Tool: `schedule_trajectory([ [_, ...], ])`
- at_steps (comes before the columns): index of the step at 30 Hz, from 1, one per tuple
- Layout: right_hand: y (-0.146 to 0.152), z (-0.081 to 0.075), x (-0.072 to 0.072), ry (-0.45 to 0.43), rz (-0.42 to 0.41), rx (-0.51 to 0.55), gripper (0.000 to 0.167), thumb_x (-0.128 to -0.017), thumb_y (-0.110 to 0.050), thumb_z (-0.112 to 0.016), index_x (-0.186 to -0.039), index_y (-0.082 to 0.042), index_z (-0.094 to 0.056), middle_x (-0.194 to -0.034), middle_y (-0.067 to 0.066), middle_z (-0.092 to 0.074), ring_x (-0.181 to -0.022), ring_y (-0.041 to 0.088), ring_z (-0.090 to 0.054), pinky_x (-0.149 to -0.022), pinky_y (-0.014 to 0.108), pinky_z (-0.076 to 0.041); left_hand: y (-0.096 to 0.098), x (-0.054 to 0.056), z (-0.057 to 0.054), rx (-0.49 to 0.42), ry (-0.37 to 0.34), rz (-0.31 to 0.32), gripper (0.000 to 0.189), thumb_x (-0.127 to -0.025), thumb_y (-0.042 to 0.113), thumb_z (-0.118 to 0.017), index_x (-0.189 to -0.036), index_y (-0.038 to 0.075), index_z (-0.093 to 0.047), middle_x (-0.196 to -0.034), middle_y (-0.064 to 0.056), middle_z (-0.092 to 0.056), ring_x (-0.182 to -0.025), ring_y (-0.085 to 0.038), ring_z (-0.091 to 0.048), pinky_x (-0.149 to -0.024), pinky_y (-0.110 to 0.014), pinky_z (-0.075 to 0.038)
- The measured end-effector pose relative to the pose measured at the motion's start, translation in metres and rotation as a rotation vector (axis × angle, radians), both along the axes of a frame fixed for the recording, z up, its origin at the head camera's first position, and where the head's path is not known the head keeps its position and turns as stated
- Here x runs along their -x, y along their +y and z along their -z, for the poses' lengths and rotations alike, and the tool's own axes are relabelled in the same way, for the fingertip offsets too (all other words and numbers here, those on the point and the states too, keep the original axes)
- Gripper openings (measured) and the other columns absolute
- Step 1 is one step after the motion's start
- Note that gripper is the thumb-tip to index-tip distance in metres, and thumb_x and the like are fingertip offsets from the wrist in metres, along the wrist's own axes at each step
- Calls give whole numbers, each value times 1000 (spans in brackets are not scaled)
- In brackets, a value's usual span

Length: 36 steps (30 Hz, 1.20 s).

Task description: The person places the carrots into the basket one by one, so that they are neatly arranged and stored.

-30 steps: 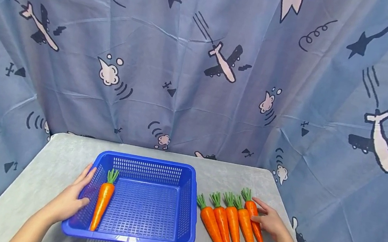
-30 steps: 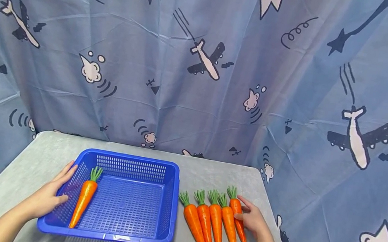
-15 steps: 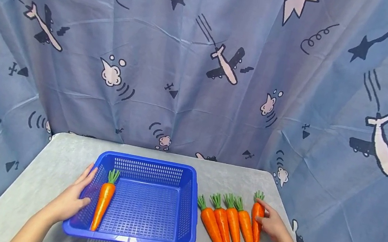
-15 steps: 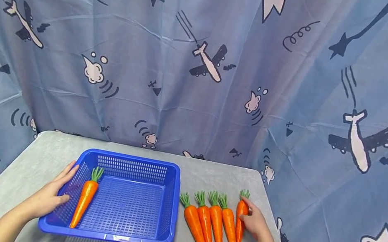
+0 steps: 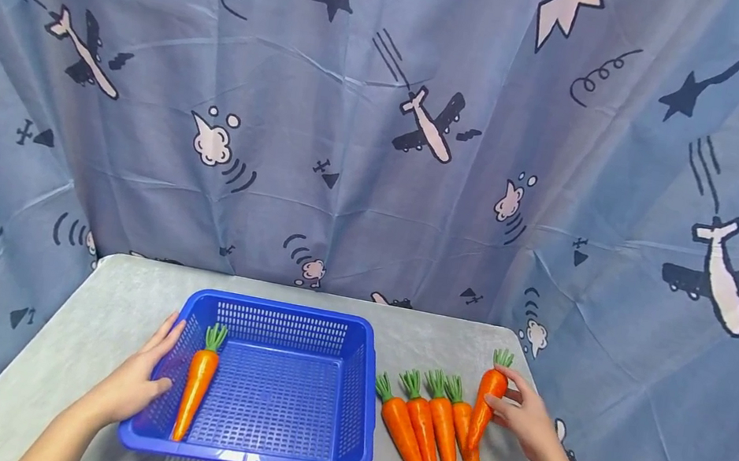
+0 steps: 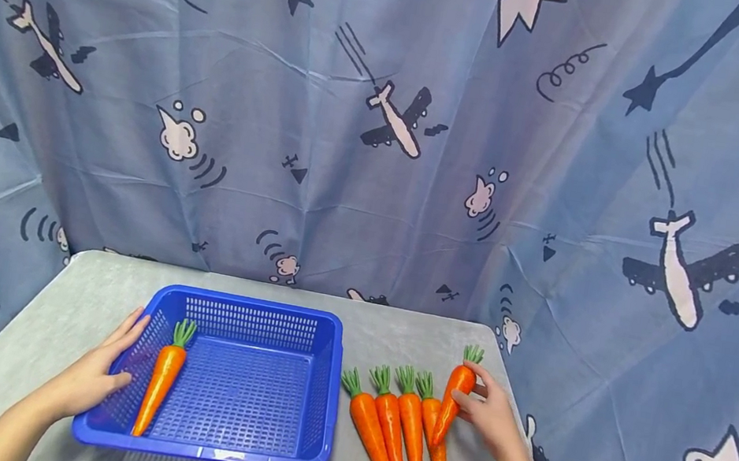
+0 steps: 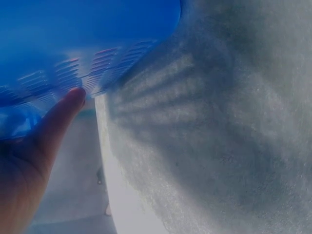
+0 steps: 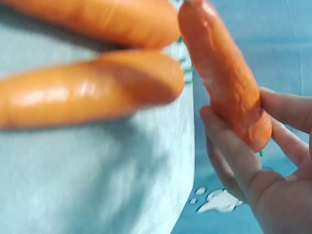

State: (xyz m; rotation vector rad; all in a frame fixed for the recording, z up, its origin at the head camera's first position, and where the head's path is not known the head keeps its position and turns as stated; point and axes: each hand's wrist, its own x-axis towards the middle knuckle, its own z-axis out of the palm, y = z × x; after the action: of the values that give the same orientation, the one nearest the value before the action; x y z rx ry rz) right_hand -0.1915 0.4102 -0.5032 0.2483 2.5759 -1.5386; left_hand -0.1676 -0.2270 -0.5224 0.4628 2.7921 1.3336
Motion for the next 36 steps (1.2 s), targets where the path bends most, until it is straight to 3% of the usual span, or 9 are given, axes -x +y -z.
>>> schedule_trajectory([
  [11, -45, -21, 12, 93, -53, 159, 67, -95, -12, -67, -153, -9, -33, -134, 32, -46, -102, 26, -67, -84, 43, -61, 0, -1, 1, 16, -4, -7, 91, -78, -8, -64, -159, -1, -23, -169, -21, -6, -146, -58, -17, -109, -74, -23],
  [19, -69, -27, 17, 120, -132, 156, 65, -95, -12, -67, -151, -8, -34, -146, 34, -40, -99, 26, -70, -85, 49, -60, 2, 0, 2, 33, -26, -9, 88, -82, -6, -63, -160, 2, -21, -170, -17, -3, -147, -58, -16, -111, -74, -22],
  [25, -88, -33, 22, 152, -202, 162, 67, -94, -11, -68, -152, -7, -35, -147, 34, -41, -100, 29, -70, -84, 49, -60, 2, 0, 1, 44, -42, -18, 87, -84, -6, -62, -160, 2, -20, -170, -18, -2, -147, -58, -16, -110, -74, -22],
  [36, -119, -37, 31, 145, -227, 170, 65, -93, -9, -70, -152, -10, -41, -145, 31, -41, -98, 25, -70, -82, 48, -61, 1, 1, 3, 34, -15, -16, 89, -81, -6, -63, -160, 1, -22, -170, -18, -4, -147, -57, -17, -110, -73, -23],
])
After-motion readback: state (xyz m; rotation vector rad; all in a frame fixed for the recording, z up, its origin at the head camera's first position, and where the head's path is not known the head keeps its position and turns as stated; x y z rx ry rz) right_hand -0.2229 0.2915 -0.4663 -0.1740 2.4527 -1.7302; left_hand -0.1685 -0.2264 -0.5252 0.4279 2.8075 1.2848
